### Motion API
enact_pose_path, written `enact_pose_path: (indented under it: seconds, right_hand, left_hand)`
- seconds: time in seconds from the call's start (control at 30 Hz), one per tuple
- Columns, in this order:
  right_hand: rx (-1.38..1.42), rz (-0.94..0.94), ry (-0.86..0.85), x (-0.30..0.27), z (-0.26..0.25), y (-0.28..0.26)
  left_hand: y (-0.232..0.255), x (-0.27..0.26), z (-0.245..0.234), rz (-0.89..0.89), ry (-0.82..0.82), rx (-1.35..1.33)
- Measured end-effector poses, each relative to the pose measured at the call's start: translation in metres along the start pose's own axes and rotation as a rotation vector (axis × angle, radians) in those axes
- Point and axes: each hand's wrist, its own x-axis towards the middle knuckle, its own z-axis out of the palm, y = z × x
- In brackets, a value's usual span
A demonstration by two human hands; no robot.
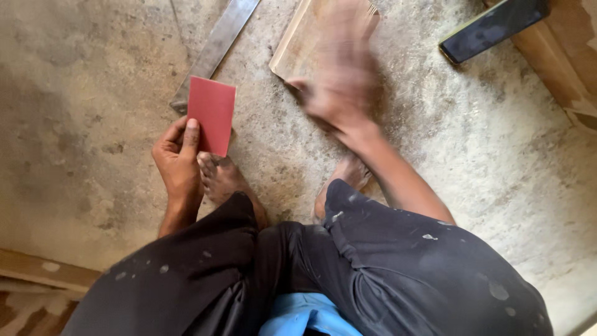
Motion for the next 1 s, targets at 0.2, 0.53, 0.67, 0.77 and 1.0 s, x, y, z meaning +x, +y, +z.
enact_pose_path:
  seconds: [0.2,0.53,0.67,0.77,1.0]
  right_hand:
    - [0.041,-0.275,0.448,0.003,0.000,-0.020]
    - [0.999,-0.429,-0.198,-0.083,0.023,-0.053]
    - [1.361,-0.015,-0.184,-0.094,0.052,-0.023]
    - [1.461,0.093,0.019,-0.104,0.050,0.004]
    - [0.798,-0.272,0.158,-0.088,-0.034,0.025]
  left_hand:
    - [-0.005,-0.009,-0.025,0.047,0.113,-0.018]
    - [0.018,-0.007,-0.010,-0.024,-0.186,0.200]
    - [0.005,-0.006,0.044,0.235,-0.452,0.304]
    - [0.005,0.019,0.081,0.533,-0.358,0.568]
    - [0.006,0.092,0.110,0.596,-0.438,0.735]
